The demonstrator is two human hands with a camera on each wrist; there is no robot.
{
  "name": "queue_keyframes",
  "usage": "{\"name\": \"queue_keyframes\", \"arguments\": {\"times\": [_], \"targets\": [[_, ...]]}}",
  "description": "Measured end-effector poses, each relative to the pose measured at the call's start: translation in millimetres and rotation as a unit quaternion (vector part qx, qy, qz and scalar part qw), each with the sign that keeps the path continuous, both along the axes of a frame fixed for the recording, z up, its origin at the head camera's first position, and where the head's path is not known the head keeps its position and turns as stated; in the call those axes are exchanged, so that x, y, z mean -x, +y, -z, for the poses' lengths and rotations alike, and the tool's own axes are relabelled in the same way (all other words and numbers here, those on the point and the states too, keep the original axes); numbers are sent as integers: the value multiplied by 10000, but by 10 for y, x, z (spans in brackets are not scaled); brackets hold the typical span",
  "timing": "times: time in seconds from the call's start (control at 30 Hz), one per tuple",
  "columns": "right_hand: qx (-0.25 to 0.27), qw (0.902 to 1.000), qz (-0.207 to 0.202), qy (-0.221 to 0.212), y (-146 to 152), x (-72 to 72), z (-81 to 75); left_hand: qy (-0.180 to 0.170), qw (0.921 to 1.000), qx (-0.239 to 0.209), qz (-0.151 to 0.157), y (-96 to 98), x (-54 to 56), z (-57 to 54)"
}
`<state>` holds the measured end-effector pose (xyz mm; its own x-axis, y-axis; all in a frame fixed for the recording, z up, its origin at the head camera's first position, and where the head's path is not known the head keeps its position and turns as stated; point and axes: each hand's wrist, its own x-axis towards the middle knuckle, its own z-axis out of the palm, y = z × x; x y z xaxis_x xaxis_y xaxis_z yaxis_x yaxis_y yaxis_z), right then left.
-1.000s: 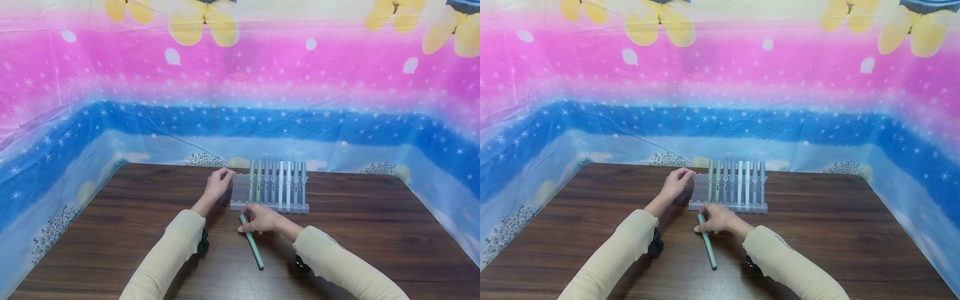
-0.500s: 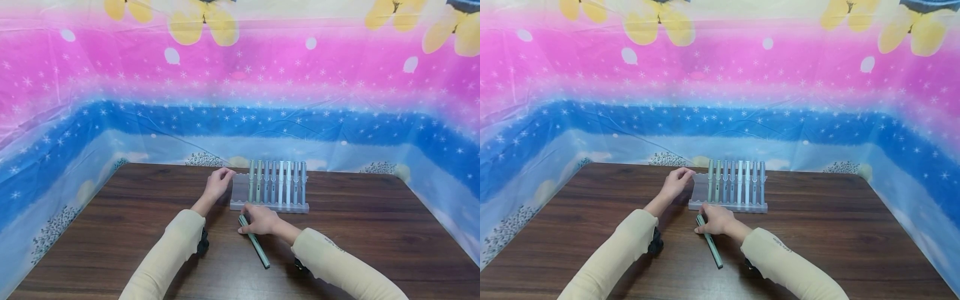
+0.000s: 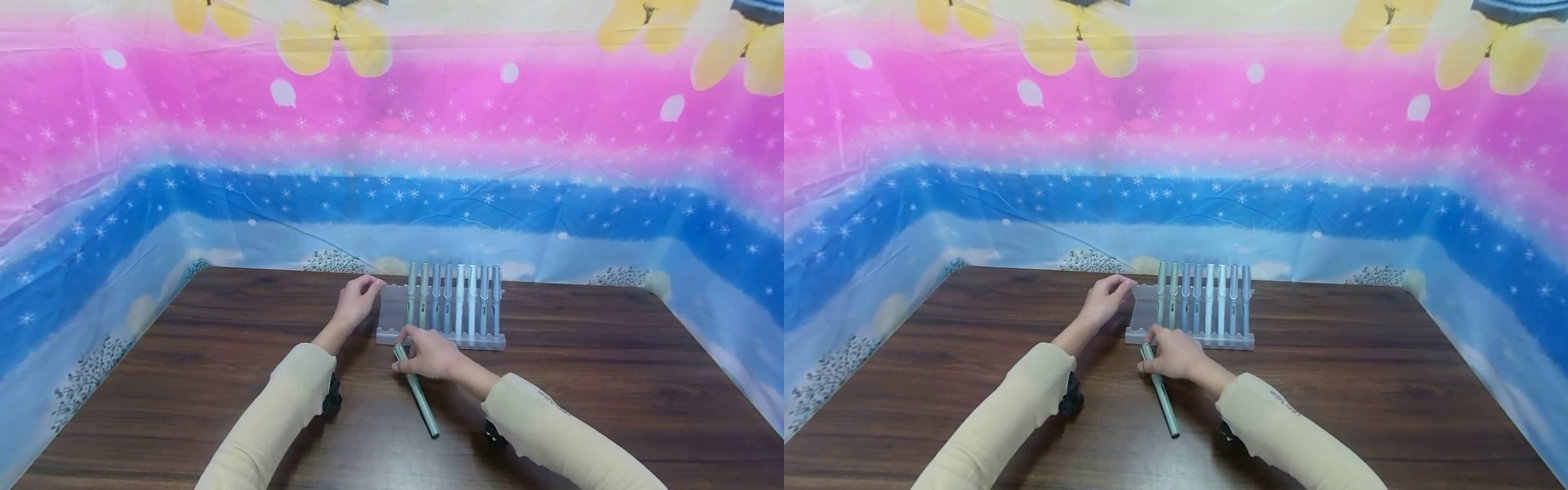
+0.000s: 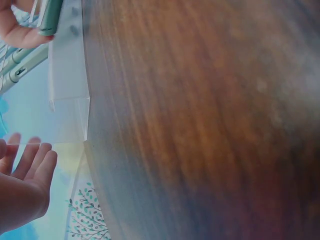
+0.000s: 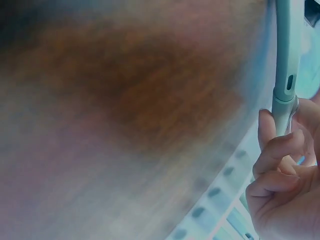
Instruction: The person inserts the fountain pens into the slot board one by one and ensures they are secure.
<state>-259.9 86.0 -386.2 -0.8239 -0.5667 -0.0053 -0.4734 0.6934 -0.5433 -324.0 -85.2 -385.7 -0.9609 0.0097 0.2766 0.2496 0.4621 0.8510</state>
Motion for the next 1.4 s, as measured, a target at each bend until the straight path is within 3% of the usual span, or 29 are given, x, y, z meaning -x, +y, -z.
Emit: {"name": "queue_keyframes", "arguments": {"times": [0.43,0.67,0.8,1.23,1.4], "targets": [[762,9958,197,466,91,124,-153,-16,10000,61,-47,0,-11,-7],[1079,9913,608,441,110,157,-269,-54,10000,33,-31,3,-18,-10],[1220,9879,717,634,114,186,-333,-44,10000,27,-11,0,-17,-14],[1280,9732,1188,1496,77,315,-487,2,10000,21,16,-2,-15,-14],[1352,9676,1381,1627,63,334,-521,-5,10000,70,-15,-1,-13,-10]]}}
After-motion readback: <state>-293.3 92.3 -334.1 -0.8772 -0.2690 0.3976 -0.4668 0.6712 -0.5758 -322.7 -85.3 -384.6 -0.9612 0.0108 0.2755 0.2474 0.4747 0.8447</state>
